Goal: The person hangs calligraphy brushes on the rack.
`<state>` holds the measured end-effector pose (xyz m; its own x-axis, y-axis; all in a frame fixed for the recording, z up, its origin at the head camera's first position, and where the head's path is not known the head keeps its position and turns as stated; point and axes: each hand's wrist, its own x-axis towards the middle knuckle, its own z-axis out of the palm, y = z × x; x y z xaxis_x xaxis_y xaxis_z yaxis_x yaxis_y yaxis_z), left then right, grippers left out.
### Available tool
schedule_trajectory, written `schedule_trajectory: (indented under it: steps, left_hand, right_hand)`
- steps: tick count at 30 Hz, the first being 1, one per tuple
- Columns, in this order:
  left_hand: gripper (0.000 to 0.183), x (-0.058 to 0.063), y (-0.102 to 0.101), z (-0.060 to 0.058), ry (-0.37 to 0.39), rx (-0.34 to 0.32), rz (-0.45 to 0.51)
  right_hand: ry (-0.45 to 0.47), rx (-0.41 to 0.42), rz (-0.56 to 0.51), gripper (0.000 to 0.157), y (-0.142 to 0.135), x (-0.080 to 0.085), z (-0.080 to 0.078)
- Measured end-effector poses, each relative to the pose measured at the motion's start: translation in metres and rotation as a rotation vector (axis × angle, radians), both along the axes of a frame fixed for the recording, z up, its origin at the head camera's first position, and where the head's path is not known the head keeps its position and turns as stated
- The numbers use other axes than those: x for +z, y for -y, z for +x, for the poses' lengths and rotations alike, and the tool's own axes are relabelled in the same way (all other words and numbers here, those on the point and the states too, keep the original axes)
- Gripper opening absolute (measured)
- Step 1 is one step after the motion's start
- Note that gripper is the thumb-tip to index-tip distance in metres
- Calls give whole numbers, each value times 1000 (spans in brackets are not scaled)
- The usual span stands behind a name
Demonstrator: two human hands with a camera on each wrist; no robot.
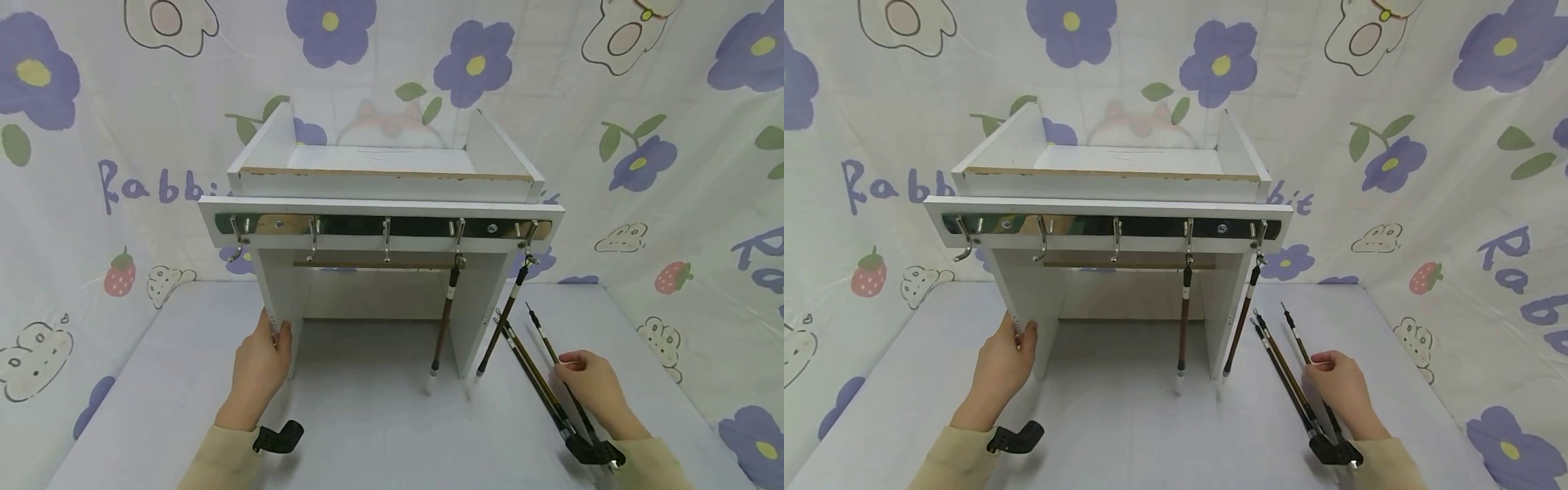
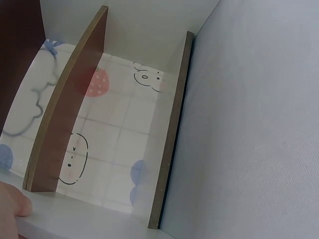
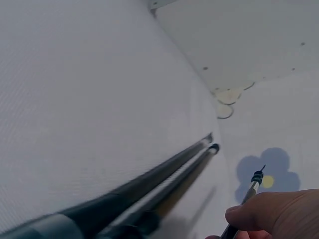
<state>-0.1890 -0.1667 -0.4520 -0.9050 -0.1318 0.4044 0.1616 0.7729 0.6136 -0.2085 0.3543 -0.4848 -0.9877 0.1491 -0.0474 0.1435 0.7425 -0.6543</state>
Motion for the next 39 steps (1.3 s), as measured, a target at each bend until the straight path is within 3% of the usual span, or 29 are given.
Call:
schedule_trajectory:
  steps: [19,39]
  left_hand:
    - [38,1,0,1,10,1,5]
    - [37,1,-1,1,8,4,1]
  right_hand:
    - [-301,12,-67,41,24,70,22]
    - [-529,14,-106,29,60,104,43]
